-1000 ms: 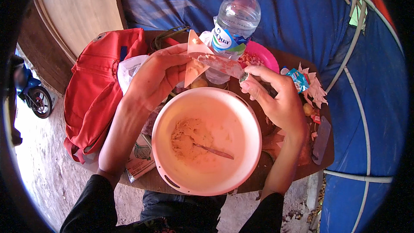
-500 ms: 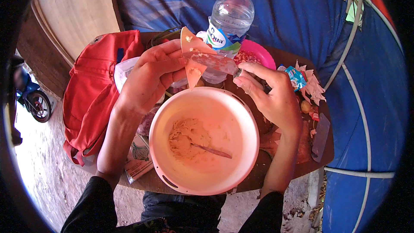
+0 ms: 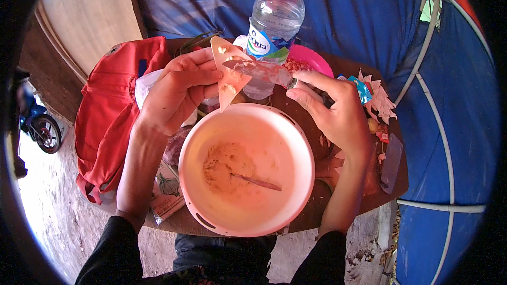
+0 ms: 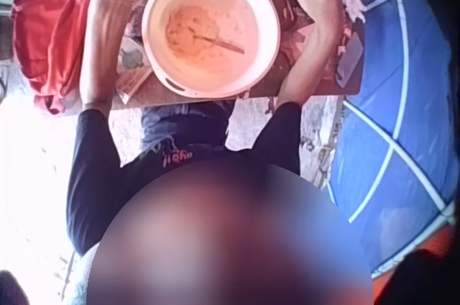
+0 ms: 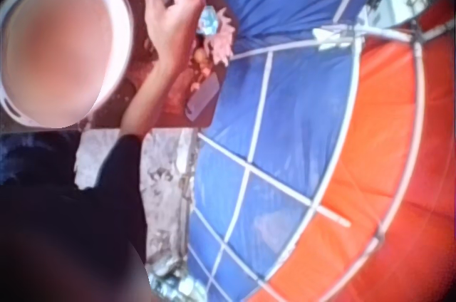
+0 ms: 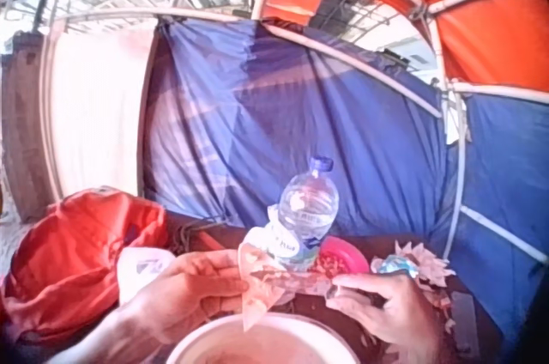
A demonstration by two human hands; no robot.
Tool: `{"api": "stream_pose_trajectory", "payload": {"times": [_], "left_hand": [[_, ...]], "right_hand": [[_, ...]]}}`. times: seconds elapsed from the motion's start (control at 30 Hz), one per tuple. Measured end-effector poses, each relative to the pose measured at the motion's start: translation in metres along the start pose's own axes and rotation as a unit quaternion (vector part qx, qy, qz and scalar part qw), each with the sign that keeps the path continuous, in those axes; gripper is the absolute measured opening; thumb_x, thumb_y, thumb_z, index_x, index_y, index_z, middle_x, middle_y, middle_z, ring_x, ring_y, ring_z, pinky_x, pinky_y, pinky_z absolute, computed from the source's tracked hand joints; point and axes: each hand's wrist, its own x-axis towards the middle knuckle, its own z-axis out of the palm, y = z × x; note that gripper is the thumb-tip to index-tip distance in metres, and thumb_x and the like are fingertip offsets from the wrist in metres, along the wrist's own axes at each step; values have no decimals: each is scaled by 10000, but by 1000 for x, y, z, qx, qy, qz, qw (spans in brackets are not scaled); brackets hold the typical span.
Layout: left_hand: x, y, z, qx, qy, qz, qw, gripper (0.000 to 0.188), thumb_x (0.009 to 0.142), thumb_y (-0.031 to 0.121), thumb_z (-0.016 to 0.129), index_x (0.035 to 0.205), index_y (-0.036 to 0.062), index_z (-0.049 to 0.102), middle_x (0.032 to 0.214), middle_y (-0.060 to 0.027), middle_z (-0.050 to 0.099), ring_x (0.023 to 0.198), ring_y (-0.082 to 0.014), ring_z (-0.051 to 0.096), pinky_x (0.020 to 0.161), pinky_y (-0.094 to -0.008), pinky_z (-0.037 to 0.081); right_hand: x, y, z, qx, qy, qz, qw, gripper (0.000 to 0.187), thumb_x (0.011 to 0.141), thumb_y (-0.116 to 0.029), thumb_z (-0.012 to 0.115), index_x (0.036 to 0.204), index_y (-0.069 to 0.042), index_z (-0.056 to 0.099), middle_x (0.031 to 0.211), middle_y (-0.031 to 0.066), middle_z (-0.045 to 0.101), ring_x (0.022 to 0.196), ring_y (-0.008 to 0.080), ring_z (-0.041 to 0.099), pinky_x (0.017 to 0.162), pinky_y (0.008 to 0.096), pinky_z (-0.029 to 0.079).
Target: The person scoops a reddish filling from a pink bowl with a knife and places it onto triangular wrappers, then folds each wrapper into a sealed packet. The person repeats this process multiple times, stacking the finished wraps on the table.
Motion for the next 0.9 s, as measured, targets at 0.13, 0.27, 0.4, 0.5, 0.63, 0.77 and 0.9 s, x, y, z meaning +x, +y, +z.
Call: {"api": "stream_pose_trajectory", "payload": {"times": [0.13, 0.27, 0.4, 0.5, 0.63, 0.77, 0.9], "left_hand": [[2, -1, -2, -8, 1, -10, 1000, 395, 910, -33, 504, 1302, -82, 496, 1244, -168, 620, 1099, -216, 648, 995, -316, 515], [2, -1, -2, -11, -9, -10, 1000, 400, 907, -30, 506, 1303, -89, 494, 1247, -188, 612, 1117, -257, 641, 1008, -331, 507], [0, 1, 0, -26, -2, -19, 999, 321, 923, -26, 500, 1233, -94, 543, 1141, -176, 650, 1062, -250, 664, 962, -323, 530], [0, 4, -1, -20, -10, -34, 999, 361, 918, -25, 496, 1271, -97, 514, 1197, -200, 626, 1109, -280, 643, 1001, -341, 507], [-1, 7, -2, -6, -30, -39, 999, 407, 910, -24, 495, 1309, -101, 483, 1259, -234, 598, 1156, -311, 623, 1018, -348, 502], [-1, 7, -1, -13, -31, -37, 999, 410, 906, -30, 492, 1310, -102, 482, 1245, -239, 607, 1154, -305, 626, 980, -329, 528], [-1, 9, -4, -13, -36, -41, 998, 409, 900, -31, 499, 1304, -100, 489, 1226, -225, 621, 1140, -269, 637, 963, -316, 532]], "right_hand": [[0, 2, -2, 5, 0, -5, 1000, 257, 842, -72, 742, 1046, 71, 676, 919, 94, 715, 822, 102, 647, 777, 261, 511], [-1, 5, -6, 6, -8, -8, 1000, 242, 848, -50, 728, 1045, 80, 670, 878, 81, 700, 814, 99, 644, 757, 249, 512], [-3, 7, -11, 13, -21, 7, 1000, 229, 859, -33, 709, 1052, 83, 664, 858, 71, 687, 815, 102, 647, 742, 244, 516], [-4, 8, -14, 22, -30, 12, 999, 219, 866, -23, 698, 1058, 77, 664, 860, 71, 686, 812, 106, 652, 726, 244, 518], [-5, 7, -17, 28, -29, 42, 998, 279, 845, -113, 760, 1040, 71, 684, 900, 105, 728, 832, 111, 666, 753, 257, 521], [-6, 6, -21, 46, -41, 39, 997, 243, 860, -90, 738, 1028, 75, 681, 845, 78, 706, 788, 83, 633, 713, 241, 508], [-9, 8, -26, 56, -52, 45, 996, 218, 872, -73, 720, 1026, 75, 679, 836, 71, 696, 761, 68, 622, 670, 225, 497]]}}
